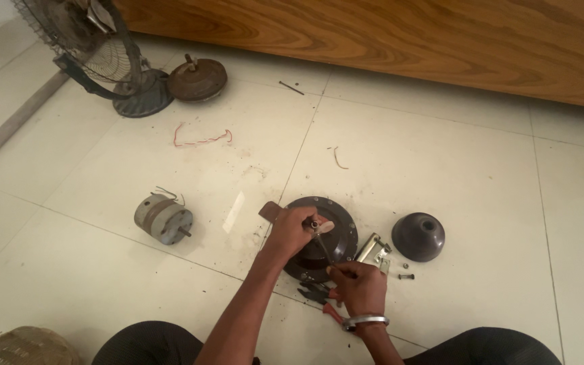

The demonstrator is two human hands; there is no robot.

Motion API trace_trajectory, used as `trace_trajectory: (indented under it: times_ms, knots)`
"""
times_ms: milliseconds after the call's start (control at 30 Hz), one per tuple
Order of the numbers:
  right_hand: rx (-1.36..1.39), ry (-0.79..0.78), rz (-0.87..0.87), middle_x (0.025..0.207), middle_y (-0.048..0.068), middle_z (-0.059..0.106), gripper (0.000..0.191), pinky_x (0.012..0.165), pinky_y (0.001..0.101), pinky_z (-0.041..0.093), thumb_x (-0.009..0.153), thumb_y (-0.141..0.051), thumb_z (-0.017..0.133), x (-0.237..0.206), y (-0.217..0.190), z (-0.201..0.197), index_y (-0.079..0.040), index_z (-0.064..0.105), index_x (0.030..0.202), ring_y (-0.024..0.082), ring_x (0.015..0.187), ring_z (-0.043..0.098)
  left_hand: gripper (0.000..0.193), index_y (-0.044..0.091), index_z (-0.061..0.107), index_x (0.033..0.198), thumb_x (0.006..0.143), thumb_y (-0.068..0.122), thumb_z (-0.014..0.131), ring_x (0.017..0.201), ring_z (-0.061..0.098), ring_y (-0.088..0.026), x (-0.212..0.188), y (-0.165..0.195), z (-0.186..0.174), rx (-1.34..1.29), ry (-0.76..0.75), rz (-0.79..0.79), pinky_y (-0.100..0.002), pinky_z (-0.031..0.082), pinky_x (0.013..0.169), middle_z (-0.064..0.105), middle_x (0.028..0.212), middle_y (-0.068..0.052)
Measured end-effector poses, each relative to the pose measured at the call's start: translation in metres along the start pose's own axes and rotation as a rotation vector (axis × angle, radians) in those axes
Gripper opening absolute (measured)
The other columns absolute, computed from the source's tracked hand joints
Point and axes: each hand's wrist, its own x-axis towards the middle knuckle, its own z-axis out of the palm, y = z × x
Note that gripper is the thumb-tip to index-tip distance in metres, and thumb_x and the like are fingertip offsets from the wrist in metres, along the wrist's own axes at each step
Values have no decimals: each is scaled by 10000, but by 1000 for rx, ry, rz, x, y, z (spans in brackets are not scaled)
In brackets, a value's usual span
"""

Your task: The person sits on the floor and disassembles a ceiling fan motor assembly. They use pliers to loosen parts, unscrew and remove the fan hub components by hand, lift off the housing cover, and work on the central shaft with pliers while small screws and brackets lie on the floor.

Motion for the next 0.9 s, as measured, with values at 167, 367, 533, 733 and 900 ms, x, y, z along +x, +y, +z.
trace_trajectory:
  times_ms: [167, 367, 533, 733, 900]
  knots:
    - [-3, 30, -27, 686, 137, 777, 187, 466, 302, 602, 766, -68, 834, 3, 1, 1, 42, 815, 917, 165, 508, 719, 153, 33, 688, 898, 793, -76, 662, 874, 741, -347, 2, 0, 1, 28, 25, 93, -402, 573, 703, 752, 904, -165]
    - [7, 38, 54, 728, 141, 779, 236, 446, 313, 596, 707, -33, 867, 8, 3, 5, 79, 782, 896, 169, 525, 709, 97, 18, 661, 893, 840, -58, 632, 858, 755, -327, 1, 1, 1, -5, 2, 46, -397, 573, 694, 778, 937, -131]
    - [28, 20, 90, 736, 147, 760, 254, 429, 326, 532, 722, -40, 860, 20, 21, 12, 88, 748, 911, 185, 512, 690, 117, 21, 682, 909, 807, -34, 699, 865, 733, -359, 2, 2, 1, 55, 3, 29, -416, 561, 708, 741, 888, -177]
    - [-44, -33, -197, 683, 80, 782, 263, 506, 266, 523, 851, -249, 811, 39, 48, 21, -11, 817, 962, 87, 565, 668, 112, 27, 666, 900, 808, -35, 683, 879, 740, -357, 2, 2, 2, 19, 4, 42, -415, 570, 703, 754, 905, -158]
    - [68, -116, 36, 696, 84, 717, 279, 444, 301, 508, 916, -263, 701, 40, 41, 16, -24, 820, 996, 137, 478, 621, 114, 32, 674, 907, 813, -33, 677, 883, 727, -374, 2, 2, 2, 82, -2, 31, -436, 555, 718, 735, 881, -180]
